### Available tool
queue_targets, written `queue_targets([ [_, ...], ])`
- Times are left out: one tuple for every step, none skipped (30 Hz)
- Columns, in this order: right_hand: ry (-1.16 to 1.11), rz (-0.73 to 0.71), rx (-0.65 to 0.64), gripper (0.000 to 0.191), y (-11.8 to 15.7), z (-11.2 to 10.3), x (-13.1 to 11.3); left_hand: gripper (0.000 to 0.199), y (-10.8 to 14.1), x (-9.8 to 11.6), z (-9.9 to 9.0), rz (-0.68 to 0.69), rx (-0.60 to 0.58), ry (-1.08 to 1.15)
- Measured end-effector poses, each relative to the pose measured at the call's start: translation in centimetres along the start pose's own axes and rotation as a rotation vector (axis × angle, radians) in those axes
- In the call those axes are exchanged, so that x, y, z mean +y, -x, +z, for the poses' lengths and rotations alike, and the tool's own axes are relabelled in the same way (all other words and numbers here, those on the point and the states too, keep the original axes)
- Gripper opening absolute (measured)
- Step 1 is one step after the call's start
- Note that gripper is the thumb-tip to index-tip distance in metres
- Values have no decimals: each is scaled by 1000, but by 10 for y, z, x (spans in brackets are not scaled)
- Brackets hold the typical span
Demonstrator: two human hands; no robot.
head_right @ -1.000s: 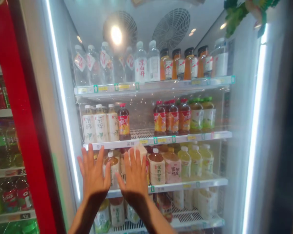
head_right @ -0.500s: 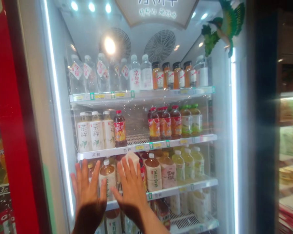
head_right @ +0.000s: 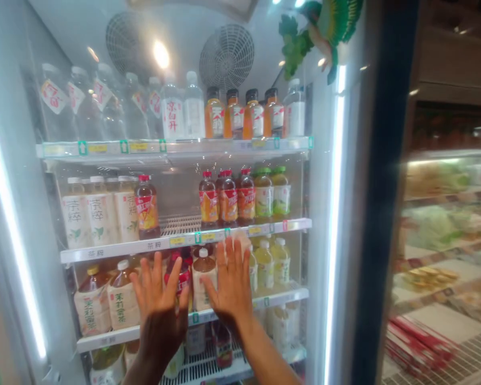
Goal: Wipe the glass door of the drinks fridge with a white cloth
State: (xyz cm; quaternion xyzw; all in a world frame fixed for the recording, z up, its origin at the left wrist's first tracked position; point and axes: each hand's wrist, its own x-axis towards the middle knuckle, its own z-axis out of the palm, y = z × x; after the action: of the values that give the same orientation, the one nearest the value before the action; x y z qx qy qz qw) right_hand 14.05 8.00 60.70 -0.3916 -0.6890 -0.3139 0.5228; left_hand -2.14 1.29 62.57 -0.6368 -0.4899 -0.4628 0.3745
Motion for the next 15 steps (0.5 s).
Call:
queue_targets([
  [-8,27,6,80,-9,-6,14,75,-1,14,7,8,-14,-1],
  [-12,37,7,79,-10,-10,27,76,-1,29,15,18,-25,-1],
  [-13,36,4,79,-3,-13,38,76,0,43,23,26,-33,0],
  [-10,25,3,79,11,-14,49,77,1,56,30,34,-37,4],
  [-8,11,-7,80,30,-15,59,77,3,68,37,37,-35,11],
  [-6,-12,-17,80,48,-16,70,78,4,79,44,33,-33,17],
  [-6,-34,-25,80,63,-17,81,78,4,90,51,27,-32,21],
  [-5,-50,-31,80,70,-20,95,78,3,101,58,21,-32,21],
  [-2,-52,-30,80,68,-24,109,78,2,111,64,16,-33,21],
  [0,-35,-25,81,59,-30,125,78,0,122,69,12,-38,22],
  [5,-1,-17,81,43,-36,140,77,-2,133,74,11,-44,25],
  [4,42,-4,81,27,-42,154,76,-4,143,78,16,-45,35],
  [2,77,-2,81,15,-47,167,76,-6,153,83,21,-43,51],
  [-1,103,1,80,10,-51,176,76,-6,163,86,27,-41,68],
  [-3,121,-2,79,14,-52,182,77,-6,171,90,32,-38,85],
])
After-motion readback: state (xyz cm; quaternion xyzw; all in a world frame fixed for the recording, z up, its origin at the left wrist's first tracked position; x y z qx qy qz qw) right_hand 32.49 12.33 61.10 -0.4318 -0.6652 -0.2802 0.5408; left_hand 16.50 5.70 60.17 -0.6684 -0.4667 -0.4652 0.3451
